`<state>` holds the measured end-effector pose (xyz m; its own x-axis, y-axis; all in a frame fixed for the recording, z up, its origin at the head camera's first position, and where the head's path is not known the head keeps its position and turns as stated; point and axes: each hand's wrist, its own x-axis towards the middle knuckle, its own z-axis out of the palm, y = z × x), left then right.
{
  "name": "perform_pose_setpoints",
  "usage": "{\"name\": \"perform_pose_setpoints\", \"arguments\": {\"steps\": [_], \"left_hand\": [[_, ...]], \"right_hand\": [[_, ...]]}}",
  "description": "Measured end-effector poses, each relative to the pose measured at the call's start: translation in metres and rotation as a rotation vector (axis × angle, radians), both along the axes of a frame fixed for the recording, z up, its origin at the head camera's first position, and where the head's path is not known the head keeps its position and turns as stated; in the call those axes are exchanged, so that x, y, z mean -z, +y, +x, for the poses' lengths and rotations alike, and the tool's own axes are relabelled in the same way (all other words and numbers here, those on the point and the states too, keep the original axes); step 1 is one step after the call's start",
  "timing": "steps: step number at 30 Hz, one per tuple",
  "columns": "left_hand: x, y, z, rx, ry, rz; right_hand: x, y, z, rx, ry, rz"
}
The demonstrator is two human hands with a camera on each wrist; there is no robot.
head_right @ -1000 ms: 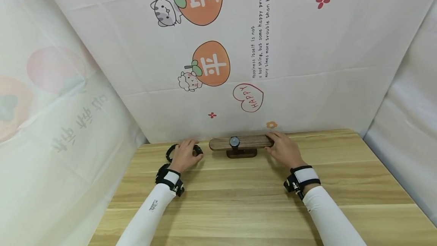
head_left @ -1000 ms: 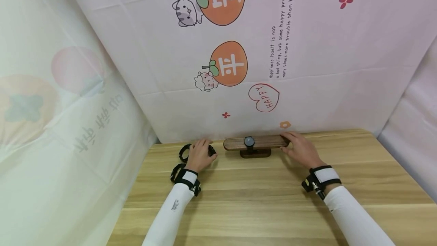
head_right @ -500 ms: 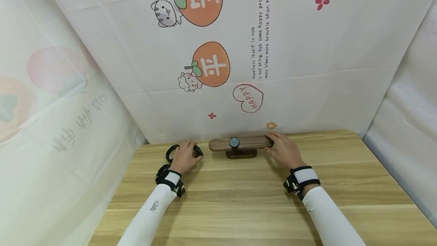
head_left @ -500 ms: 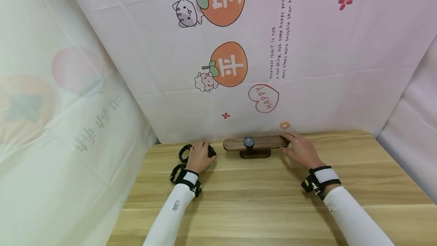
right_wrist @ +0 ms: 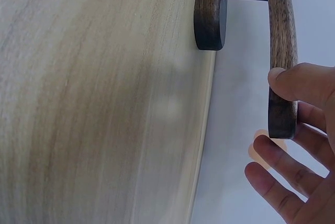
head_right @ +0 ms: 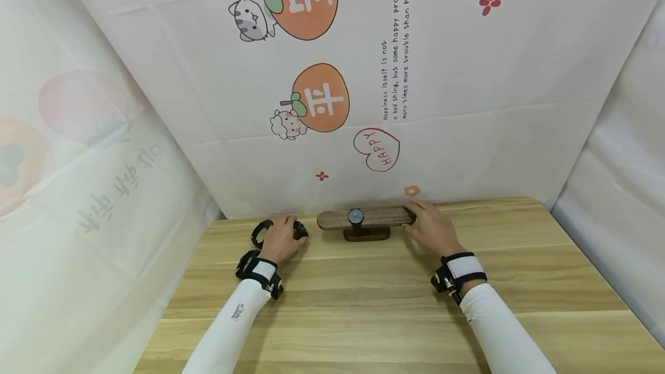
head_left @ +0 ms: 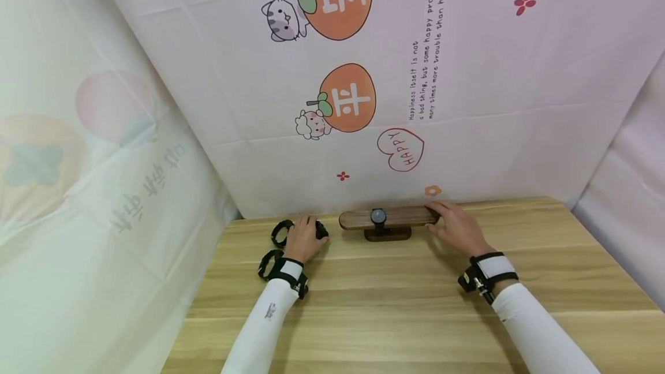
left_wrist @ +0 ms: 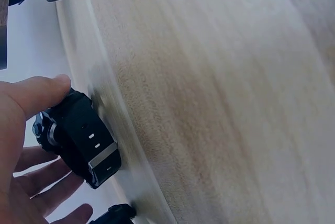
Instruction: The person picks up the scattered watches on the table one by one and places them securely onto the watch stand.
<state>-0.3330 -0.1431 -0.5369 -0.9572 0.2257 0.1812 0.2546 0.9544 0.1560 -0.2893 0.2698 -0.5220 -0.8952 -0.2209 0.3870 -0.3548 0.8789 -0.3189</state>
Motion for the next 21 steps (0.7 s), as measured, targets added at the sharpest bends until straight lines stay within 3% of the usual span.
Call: {"name": "perform_pose_setpoints", "arguments": {"steps": [21], "left_hand": [[0.0005,0.0024,-0.0017,0.004,-0.073,0.058]], "right_hand": [[0.0022,0.0004,-0.0010,0.003,-0.003,-0.009]]}}
